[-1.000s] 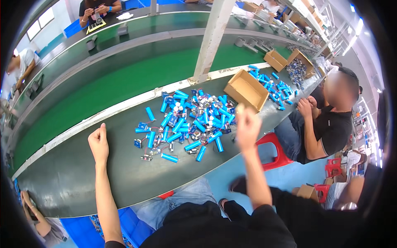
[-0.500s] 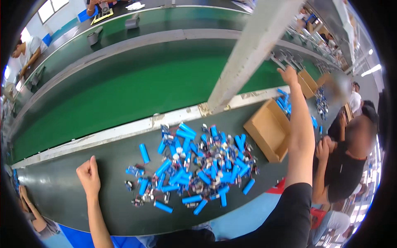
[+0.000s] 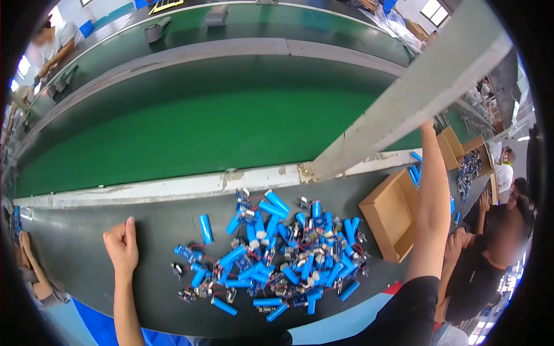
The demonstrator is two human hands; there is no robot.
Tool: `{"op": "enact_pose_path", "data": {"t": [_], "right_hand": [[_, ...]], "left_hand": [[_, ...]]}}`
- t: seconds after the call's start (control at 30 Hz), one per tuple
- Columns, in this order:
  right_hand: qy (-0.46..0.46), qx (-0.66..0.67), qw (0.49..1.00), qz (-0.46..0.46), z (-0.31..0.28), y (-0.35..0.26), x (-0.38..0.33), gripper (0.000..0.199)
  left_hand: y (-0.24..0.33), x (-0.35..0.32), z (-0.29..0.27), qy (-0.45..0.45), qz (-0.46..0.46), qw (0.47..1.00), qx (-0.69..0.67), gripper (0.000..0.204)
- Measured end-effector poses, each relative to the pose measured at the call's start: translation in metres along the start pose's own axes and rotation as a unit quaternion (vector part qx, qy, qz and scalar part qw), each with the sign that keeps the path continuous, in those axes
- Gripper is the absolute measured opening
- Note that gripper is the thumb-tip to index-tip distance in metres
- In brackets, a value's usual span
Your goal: Assembling small electronic or mechanical components into housings on a production line.
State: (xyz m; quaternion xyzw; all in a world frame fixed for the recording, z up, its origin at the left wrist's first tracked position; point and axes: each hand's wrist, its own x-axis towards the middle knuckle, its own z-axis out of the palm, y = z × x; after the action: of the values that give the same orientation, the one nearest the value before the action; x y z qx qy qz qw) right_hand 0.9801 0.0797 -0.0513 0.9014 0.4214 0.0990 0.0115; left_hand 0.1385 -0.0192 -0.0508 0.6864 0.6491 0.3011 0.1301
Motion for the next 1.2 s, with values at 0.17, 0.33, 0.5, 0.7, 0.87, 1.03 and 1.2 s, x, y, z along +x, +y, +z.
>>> {"op": "enact_pose_path", "data": {"t": [0.17, 0.33, 0.5, 0.7, 0.87, 1.03, 1.2], "right_hand": [[0.081, 0.084, 0.993, 0.014, -0.148, -0.028, -0.149, 0.055], [0.078, 0.254, 0.963, -0.052, -0.242, -0.067, -0.364, 0.037], [-0.046, 0.501, 0.863, -0.043, -0.26, -0.152, -0.565, 0.029], [-0.046, 0.513, 0.85, -0.108, -0.208, -0.256, -0.672, 0.041], [-0.159, 0.554, 0.787, -0.222, -0.196, -0.26, -0.683, 0.042], [-0.008, 0.458, 0.863, -0.214, -0.182, -0.271, -0.633, 0.024], [0.026, 0.327, 0.9, -0.288, -0.162, -0.273, -0.624, 0.025]], "left_hand": [[-0.006, 0.005, 0.007, -0.01, 0.032, 0.997, -0.064, 0.051], [-0.01, 0.005, 0.001, -0.003, 0.04, 0.995, -0.092, 0.049], [0.04, -0.033, -0.031, 0.048, 0.223, 0.944, -0.238, 0.03], [0.094, -0.129, -0.056, -0.085, 0.299, 0.884, -0.35, 0.068], [0.036, -0.149, -0.05, -0.114, 0.149, 0.917, -0.352, 0.067], [0.022, -0.157, -0.043, -0.145, 0.126, 0.912, -0.362, 0.067], [0.023, -0.156, -0.042, -0.153, 0.094, 0.896, -0.405, 0.069]]}}
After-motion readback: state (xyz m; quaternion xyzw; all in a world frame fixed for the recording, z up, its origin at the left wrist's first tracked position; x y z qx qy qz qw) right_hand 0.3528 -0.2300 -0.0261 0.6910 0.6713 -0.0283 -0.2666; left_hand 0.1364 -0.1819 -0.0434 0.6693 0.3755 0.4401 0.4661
